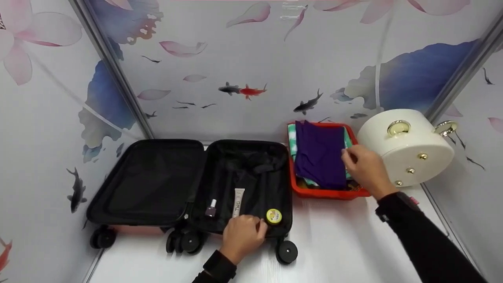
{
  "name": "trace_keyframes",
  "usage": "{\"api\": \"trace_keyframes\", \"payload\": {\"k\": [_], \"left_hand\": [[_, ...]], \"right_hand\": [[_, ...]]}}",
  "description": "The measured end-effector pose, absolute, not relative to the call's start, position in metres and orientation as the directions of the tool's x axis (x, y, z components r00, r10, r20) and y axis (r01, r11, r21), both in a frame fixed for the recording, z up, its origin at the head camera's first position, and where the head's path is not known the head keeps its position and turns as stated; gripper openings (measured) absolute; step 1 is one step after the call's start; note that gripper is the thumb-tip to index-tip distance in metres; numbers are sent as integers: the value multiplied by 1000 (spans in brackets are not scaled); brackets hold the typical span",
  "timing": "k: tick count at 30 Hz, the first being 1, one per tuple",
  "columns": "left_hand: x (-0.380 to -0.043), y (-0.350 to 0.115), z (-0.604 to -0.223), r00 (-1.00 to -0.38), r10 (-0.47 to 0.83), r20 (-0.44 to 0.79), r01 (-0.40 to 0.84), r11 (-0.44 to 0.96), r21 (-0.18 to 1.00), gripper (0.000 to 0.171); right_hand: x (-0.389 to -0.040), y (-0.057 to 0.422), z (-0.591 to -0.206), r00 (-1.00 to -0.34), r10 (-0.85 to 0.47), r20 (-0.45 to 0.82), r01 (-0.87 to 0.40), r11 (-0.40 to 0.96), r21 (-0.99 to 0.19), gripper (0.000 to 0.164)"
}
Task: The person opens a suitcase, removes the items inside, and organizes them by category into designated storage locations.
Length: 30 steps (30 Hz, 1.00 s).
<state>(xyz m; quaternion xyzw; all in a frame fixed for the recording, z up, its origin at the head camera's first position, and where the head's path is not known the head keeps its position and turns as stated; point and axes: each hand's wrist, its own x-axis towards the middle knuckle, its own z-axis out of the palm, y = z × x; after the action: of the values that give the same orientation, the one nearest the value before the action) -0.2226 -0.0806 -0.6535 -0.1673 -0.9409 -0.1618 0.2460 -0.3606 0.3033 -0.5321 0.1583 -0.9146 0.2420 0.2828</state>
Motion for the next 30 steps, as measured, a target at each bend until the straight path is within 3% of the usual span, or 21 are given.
{"api": "trace_keyframes", "payload": {"k": [5, 8, 15, 20, 25, 30], "left_hand": [[-225, -84, -653, -825, 236, 514, 392, 894, 218, 45], [-224, -84, -652, -827, 235, 511, 391, 894, 221, 46], [-223, -81, -652, -839, 220, 498, 374, 898, 233, 46], [-223, -80, -652, -851, 213, 479, 361, 901, 240, 41], [-224, -80, -651, -867, 212, 451, 348, 906, 242, 37], [-224, -80, -650, -882, 205, 424, 333, 908, 254, 37]], "right_hand": [[-381, 346, -474, -757, -98, 646, -389, 861, -326, 17], [-394, 379, -459, -788, -63, 612, -325, 887, -327, 23], [-411, 435, -448, -931, -107, 350, -211, 938, -274, 46], [-417, 446, -449, -966, -153, 209, -205, 945, -255, 39], [-417, 447, -453, -977, -104, 187, -156, 944, -292, 36], [-418, 445, -454, -968, -138, 209, -196, 937, -289, 34]]}}
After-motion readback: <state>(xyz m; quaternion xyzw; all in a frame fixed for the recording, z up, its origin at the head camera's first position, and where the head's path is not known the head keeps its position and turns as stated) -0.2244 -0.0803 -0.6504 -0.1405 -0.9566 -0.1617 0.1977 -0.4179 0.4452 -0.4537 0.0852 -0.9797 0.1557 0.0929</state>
